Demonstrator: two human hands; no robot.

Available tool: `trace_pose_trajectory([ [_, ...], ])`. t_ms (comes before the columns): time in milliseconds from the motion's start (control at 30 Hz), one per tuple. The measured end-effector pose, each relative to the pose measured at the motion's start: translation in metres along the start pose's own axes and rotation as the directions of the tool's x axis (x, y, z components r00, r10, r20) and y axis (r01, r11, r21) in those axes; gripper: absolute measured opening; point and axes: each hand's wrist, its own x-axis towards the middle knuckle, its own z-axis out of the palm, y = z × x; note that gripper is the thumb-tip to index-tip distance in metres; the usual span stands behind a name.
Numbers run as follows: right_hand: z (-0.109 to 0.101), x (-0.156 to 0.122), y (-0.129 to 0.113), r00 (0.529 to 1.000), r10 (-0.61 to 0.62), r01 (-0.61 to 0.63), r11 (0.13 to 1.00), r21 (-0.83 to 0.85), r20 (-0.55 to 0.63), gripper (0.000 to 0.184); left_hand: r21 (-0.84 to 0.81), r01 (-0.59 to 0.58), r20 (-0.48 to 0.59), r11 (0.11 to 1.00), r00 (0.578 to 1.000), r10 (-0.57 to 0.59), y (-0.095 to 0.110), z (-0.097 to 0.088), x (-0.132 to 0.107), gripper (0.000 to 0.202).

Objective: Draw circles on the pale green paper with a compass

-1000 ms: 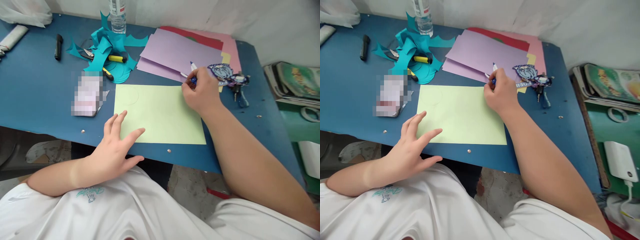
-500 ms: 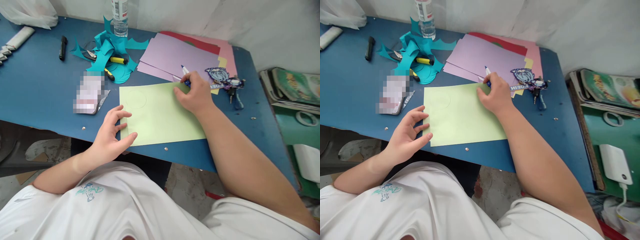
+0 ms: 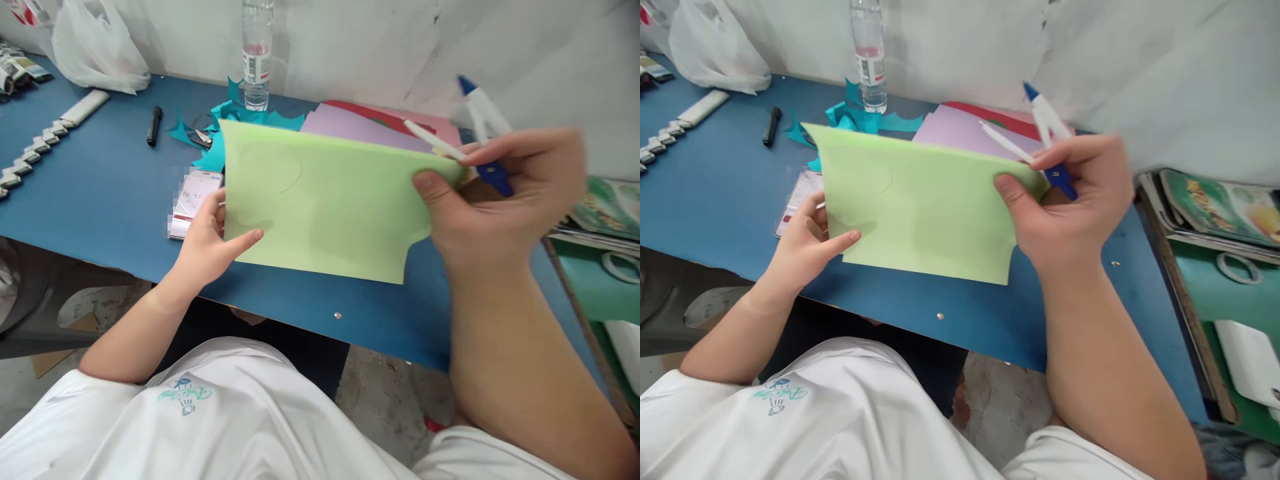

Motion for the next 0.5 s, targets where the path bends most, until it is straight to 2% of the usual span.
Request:
trace_pose_trajectory([
  [100, -0.006, -0.006, -0.016, 0.996, -0.051, 0.05, 0.999, -0.015, -0.077, 0.034, -0.081, -0.037, -0.011, 0.996, 0.999, 0.036, 0.014, 0.012, 0.001, 0.067],
  [200, -0.008, -0.008, -0.019, 0.991, -0.073, 0.08, 0.996, 0.05, -0.114, 0.031, -0.024, -0.127, -0.046, 0.992, 0.991, 0.125, 0.022, 0.015, -0.004, 0.05],
  [333, 0.002, 0.0, 0.001, 0.983, -0.085, 0.123, 0.964, 0.236, -0.163, 0.037, 0.196, -0.204, -0.135, 0.959, 0.963, 0.232, 0.018, -0.003, -0.009, 0.032],
  [400, 0.013, 0.005, 0.017, 0.968, -0.08, 0.159, 0.929, 0.336, -0.237, 0.047, 0.216, -0.18, -0.176, 0.96, 0.959, 0.22, 0.014, -0.016, -0.009, 0.034],
  [467, 0.029, 0.006, 0.033, 0.972, 0.023, 0.083, 0.899, 0.43, -0.236, 0.054, 0.182, -0.157, -0.195, 0.971, 0.962, 0.192, 0.008, -0.027, -0.01, 0.038],
  [500, 0.038, 0.004, 0.04, 0.979, 0.09, 0.006, 0.883, 0.47, -0.182, 0.055, 0.165, -0.154, -0.2, 0.974, 0.962, 0.186, 0.006, -0.031, -0.01, 0.04],
])
